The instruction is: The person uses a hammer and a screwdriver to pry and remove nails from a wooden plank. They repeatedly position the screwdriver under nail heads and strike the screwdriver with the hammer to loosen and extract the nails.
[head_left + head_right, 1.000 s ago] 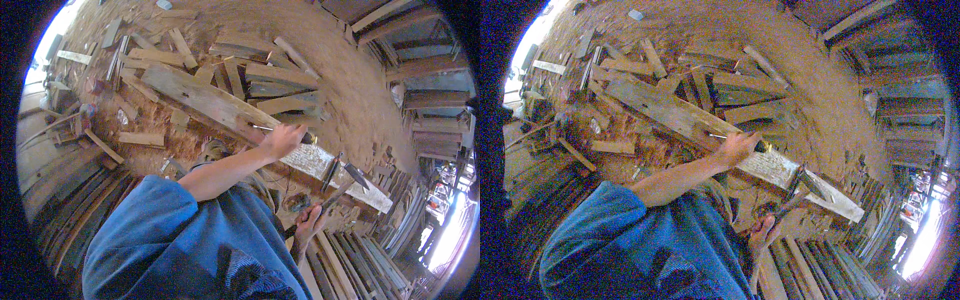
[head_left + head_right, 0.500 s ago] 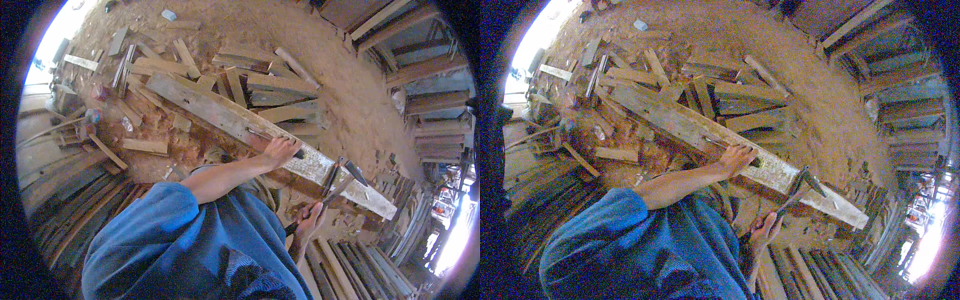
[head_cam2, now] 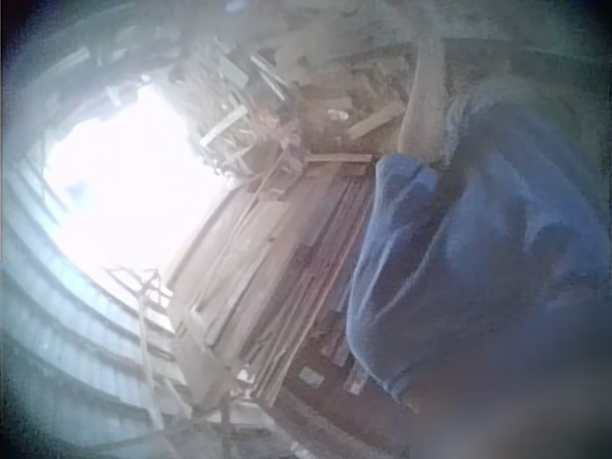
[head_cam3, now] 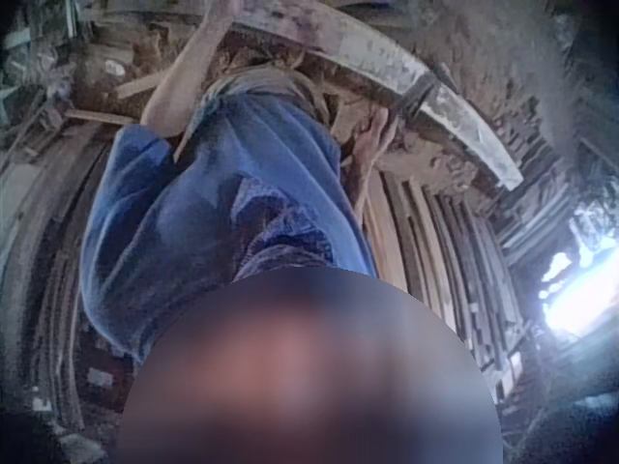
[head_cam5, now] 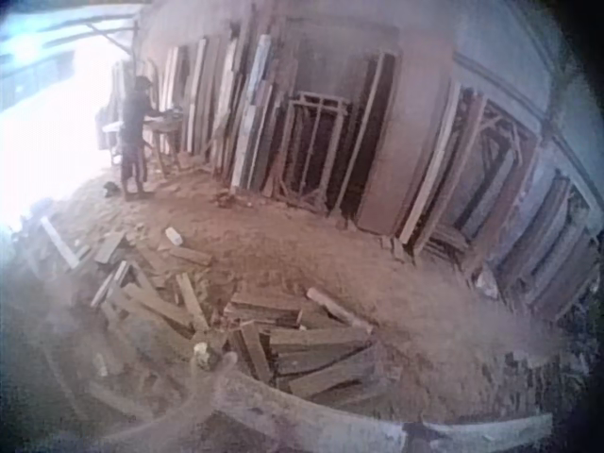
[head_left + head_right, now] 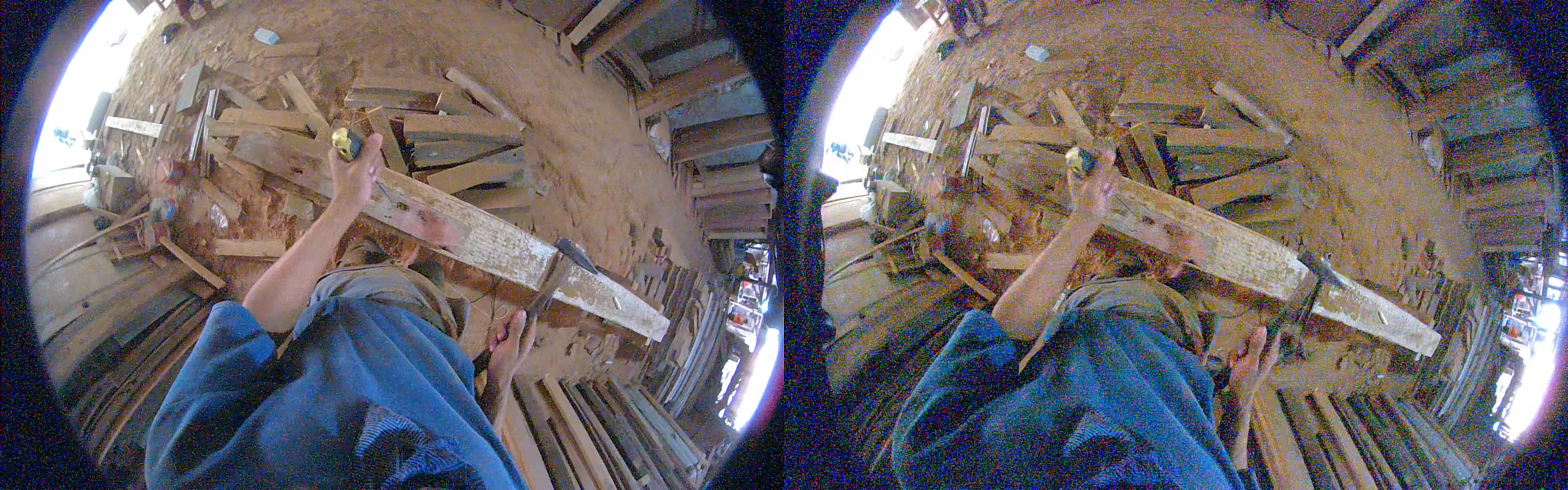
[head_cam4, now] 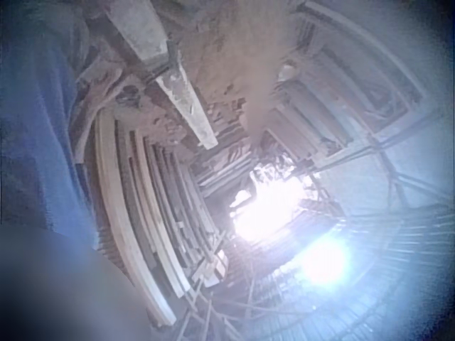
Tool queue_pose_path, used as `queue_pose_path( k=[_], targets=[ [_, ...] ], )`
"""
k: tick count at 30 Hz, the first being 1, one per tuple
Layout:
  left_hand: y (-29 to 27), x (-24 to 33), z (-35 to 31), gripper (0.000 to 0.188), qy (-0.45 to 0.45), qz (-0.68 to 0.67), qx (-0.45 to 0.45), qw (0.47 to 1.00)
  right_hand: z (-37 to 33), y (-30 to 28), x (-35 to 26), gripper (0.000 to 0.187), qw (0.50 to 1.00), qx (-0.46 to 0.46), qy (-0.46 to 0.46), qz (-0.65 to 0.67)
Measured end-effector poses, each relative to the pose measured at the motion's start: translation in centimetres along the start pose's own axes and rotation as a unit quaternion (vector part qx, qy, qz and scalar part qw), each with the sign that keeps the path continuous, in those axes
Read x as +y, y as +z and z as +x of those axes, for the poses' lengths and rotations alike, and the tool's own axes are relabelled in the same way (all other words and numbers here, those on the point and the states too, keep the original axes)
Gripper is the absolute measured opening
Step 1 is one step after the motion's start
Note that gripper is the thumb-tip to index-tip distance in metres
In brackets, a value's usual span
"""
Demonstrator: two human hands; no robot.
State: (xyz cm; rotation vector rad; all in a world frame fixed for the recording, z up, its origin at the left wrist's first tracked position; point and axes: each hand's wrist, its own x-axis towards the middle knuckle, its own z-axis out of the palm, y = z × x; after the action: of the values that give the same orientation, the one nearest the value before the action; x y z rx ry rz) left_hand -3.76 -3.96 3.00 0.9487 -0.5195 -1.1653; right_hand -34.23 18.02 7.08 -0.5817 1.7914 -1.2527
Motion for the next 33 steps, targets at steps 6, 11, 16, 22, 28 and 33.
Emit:
queue_pose_path(
  k=[6, 11, 16, 22, 28, 33],
  targets=[
    [-0.8, -3.3, -1.1, 0.02, 0.005, -0.045, 0.03, 0.999, 0.3, 2.5, -2.8, 0.024, 0.996, -0.087, 0.003, -0.029],
    [-1.4, -3.6, -1.0, 0.021, 0.015, -0.072, -0.003, 0.997, 0.0, 4.6, -5.4, 0.025, 0.978, -0.18, -0.036, -0.1],
    [-1.6, -3.5, -1.2, 0.02, 0.01, -0.085, 0.002, 0.996, 1.2, 7.9, -8.1, 0.034, 0.916, -0.274, -0.165, -0.241],
    [-2.0, -2.9, -1.5, 0.022, -0.009, -0.04, -0.067, 0.997, 1.8, 14.3, -16.6, 0.043, 0.682, -0.342, -0.417, -0.495],
    [-2.8, -3.4, -2.0, 0.022, -0.011, 0.022, -0.066, 0.997, 0.8, 19.9, -21.1, 0.04, 0.613, -0.347, -0.542, -0.459],
    [-3.0, -4.2, -1.8, 0.026, 0.009, 0.107, -0.083, 0.991, 0.2, 22.9, -24.1, 0.039, 0.444, -0.377, -0.415, -0.699]
  ],
)
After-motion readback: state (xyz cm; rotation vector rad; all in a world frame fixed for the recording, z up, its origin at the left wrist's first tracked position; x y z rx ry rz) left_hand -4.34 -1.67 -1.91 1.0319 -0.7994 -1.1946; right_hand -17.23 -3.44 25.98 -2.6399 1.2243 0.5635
